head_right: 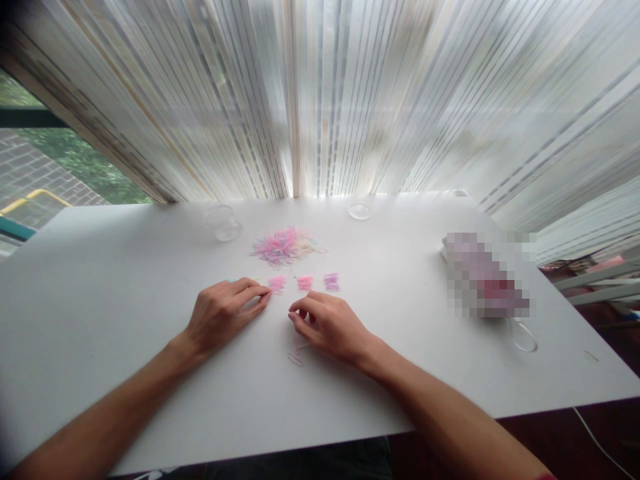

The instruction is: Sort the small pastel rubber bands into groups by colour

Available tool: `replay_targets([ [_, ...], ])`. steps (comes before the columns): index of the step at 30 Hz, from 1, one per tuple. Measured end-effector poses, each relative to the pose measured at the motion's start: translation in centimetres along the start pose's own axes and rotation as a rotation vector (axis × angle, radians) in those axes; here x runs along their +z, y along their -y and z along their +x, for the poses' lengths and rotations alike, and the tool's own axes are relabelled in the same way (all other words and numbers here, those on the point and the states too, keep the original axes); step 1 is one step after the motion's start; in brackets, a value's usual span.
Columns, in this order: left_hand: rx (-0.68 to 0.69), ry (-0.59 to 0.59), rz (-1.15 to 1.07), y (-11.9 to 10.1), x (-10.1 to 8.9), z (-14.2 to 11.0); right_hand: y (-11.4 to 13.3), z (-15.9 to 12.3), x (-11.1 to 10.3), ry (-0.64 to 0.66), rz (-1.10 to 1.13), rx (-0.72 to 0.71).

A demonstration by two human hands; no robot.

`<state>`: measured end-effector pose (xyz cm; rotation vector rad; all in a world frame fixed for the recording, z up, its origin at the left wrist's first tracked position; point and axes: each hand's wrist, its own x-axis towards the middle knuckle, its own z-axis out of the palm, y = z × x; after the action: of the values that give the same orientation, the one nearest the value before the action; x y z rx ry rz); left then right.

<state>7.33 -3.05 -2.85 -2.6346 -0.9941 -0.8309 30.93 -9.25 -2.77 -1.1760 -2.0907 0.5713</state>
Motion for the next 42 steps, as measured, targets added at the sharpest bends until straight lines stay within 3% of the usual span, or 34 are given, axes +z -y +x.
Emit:
replay_targets([
  [23, -0.032, 0.029, 0.009, -0.4, -0.5, 0.1, -0.2, 0.1, -0.7, 0.010, -0.043, -0.024],
  [26, -0.039, 0.037, 0.002, -0.4, -0.5, -0.1, -0.2, 0.2, -1.7, 0.076, -0.078, -0.021],
  [34, -0.046, 0.026, 0.024, -0.4, 0.2, 0.1, 0.8, 0.4, -3.9, 0.397, -0.015, 0.057],
  [42, -0.033, 0.006, -0.085, -0.7, 0.1, 0.5, 1.7, 0.0, -3.5, 0.484, -0.061, 0.059],
])
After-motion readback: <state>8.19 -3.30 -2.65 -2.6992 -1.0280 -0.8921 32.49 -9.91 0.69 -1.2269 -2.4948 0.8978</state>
